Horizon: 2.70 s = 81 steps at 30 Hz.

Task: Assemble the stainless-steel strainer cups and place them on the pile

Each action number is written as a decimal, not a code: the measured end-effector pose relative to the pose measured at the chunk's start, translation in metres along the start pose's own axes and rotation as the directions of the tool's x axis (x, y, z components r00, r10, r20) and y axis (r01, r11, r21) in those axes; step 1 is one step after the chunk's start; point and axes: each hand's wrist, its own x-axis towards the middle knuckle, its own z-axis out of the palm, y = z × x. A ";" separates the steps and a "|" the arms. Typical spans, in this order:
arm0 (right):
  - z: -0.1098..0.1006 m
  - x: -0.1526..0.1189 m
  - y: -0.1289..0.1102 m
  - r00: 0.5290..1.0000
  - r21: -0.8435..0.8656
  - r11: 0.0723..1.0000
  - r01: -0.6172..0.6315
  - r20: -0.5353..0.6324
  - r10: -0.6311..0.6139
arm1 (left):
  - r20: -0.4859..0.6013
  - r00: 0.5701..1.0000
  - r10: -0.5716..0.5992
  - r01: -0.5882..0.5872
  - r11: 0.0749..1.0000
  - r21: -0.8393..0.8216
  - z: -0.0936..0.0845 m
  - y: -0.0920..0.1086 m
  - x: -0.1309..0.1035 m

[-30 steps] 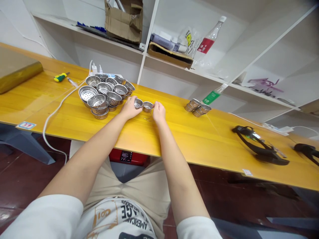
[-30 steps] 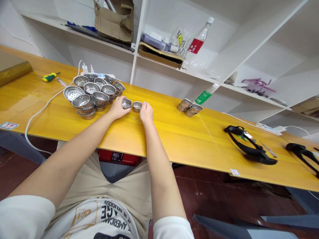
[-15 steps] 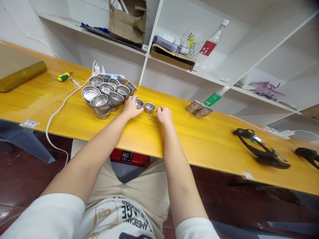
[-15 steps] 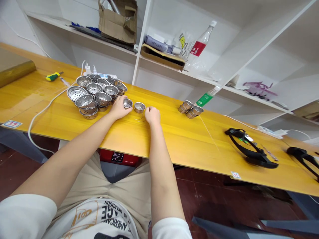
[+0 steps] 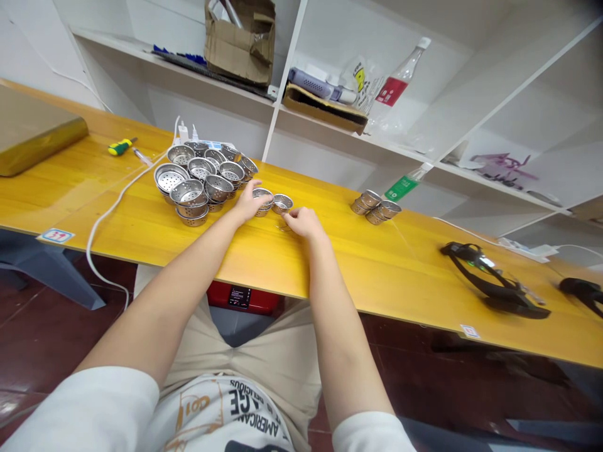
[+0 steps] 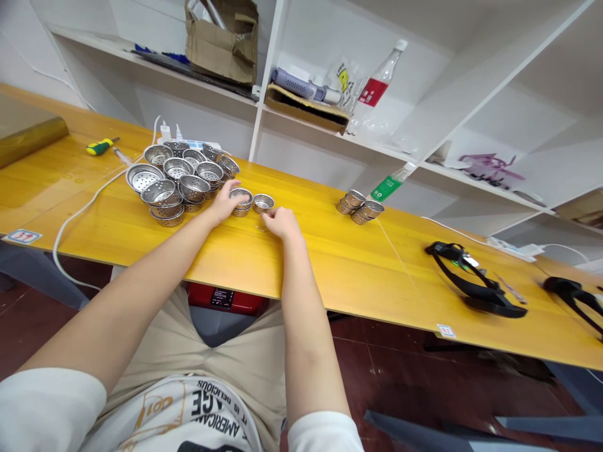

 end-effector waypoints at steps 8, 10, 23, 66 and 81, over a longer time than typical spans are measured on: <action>-0.002 0.001 0.000 0.997 -0.047 0.999 -0.013 -0.072 0.010 | 0.074 0.991 0.115 -0.127 0.973 0.191 0.001 0.000 -0.011; -0.001 0.002 0.001 0.991 -0.047 0.998 -0.032 -0.133 0.025 | 0.088 0.987 0.138 -0.154 0.965 0.214 0.001 -0.002 -0.011; 0.028 0.012 0.009 0.979 0.026 0.993 0.112 -0.173 -0.106 | -0.073 0.977 0.202 -0.175 0.947 0.268 -0.002 0.014 -0.018; -0.001 0.022 0.032 0.653 0.527 0.761 -0.378 -0.431 0.623 | 0.041 0.893 0.449 -0.414 0.781 0.468 0.008 0.031 -0.026; -0.027 0.016 -0.002 0.878 0.518 0.855 0.015 -0.416 0.237 | -0.047 0.817 0.575 -0.482 0.726 0.491 -0.002 0.032 -0.023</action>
